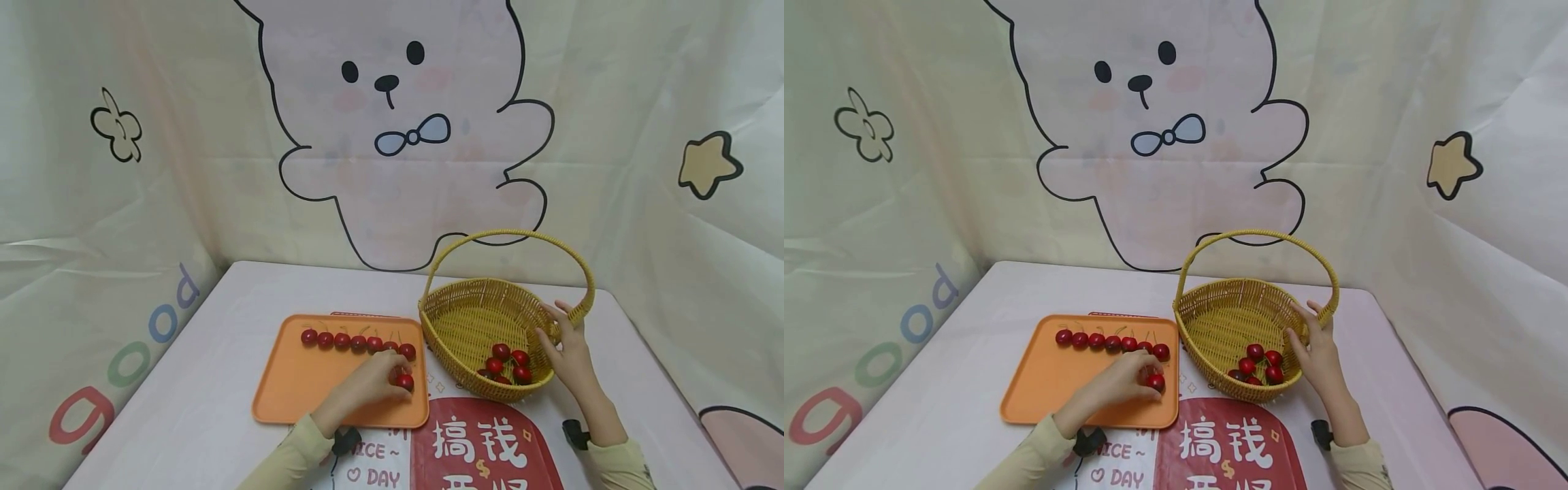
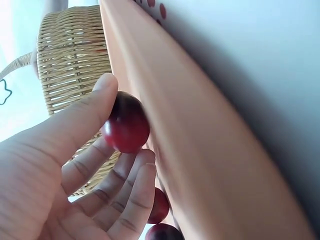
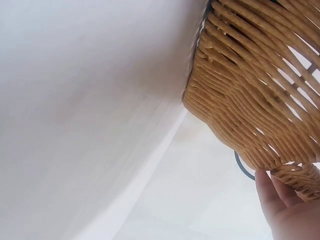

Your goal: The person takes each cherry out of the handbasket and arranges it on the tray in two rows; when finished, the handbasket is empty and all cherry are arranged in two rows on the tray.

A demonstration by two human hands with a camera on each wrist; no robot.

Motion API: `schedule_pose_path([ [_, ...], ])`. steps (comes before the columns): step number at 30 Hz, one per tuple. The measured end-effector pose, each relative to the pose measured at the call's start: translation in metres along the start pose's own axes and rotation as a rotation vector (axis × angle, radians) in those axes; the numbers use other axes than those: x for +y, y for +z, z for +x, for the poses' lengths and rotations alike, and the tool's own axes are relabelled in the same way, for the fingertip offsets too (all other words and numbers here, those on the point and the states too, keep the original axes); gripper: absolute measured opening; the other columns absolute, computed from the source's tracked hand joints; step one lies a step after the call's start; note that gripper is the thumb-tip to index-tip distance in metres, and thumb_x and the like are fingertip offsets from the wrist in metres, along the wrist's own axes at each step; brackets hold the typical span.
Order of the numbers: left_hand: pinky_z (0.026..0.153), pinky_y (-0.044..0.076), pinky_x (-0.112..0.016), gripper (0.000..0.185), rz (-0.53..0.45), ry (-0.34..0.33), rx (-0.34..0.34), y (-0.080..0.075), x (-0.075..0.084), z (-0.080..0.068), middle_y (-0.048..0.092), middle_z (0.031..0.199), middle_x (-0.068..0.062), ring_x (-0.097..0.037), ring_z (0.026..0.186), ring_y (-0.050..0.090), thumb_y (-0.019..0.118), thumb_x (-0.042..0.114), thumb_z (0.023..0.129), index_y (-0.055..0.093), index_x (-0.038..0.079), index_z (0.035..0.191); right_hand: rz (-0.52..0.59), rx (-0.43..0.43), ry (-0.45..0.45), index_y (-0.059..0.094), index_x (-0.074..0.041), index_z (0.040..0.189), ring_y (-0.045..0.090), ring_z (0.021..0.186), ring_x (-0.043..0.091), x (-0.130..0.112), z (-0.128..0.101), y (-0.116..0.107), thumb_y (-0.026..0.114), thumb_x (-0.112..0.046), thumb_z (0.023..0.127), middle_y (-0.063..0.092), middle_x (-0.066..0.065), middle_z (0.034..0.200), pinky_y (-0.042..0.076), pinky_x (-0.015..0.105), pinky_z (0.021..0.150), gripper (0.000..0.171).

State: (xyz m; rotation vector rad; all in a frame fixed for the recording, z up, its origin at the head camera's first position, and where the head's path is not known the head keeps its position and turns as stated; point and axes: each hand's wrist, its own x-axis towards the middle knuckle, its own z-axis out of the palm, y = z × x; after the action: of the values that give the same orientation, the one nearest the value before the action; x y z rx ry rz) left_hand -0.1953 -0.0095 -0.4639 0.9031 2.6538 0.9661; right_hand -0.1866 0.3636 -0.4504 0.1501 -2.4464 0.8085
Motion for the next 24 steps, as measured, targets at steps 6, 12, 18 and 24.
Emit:
schedule_pose_path([
  [6,0.062,0.042,-0.018,0.037,0.002,-0.002,0.01,-0.001,0.001,0.0,0.054,0.084,0.005,-0.007,0.073,0.048,0.08,0.033,0.07,0.065,0.017,0.1,-0.004,-0.001,0.002,0.043,-0.01,0.135,0.046,0.109,0.047,0.0,0.0,0.0,0.062,-0.004,0.087,0.025,0.022,0.14,0.042,0.069,0.074,0.052],
  [12,0.059,0.043,-0.017,0.036,-0.003,0.007,0.013,-0.004,0.002,0.0,0.055,0.082,0.002,-0.008,0.07,0.05,0.081,0.03,0.07,0.066,0.015,0.099,-0.003,0.003,0.001,0.043,-0.01,0.134,0.046,0.11,0.046,0.001,-0.001,0.0,0.062,-0.005,0.087,0.026,0.022,0.14,0.042,0.068,0.075,0.05],
  [18,0.062,0.044,-0.018,0.036,-0.004,0.017,0.031,-0.011,0.009,0.0,0.058,0.085,-0.002,-0.012,0.073,0.054,0.079,0.028,0.072,0.067,0.011,0.101,-0.002,-0.001,0.003,0.043,-0.01,0.134,0.046,0.11,0.048,0.0,-0.001,0.0,0.061,-0.005,0.088,0.025,0.022,0.14,0.043,0.067,0.073,0.051],
  [24,0.07,0.046,-0.02,0.03,-0.027,0.097,0.093,-0.018,0.023,0.006,0.06,0.095,-0.004,-0.017,0.083,0.056,0.073,0.027,0.079,0.066,0.009,0.102,0.001,-0.001,0.009,0.042,-0.011,0.134,0.046,0.11,0.047,-0.001,-0.002,0.001,0.061,-0.005,0.088,0.025,0.021,0.14,0.043,0.066,0.073,0.05],
])
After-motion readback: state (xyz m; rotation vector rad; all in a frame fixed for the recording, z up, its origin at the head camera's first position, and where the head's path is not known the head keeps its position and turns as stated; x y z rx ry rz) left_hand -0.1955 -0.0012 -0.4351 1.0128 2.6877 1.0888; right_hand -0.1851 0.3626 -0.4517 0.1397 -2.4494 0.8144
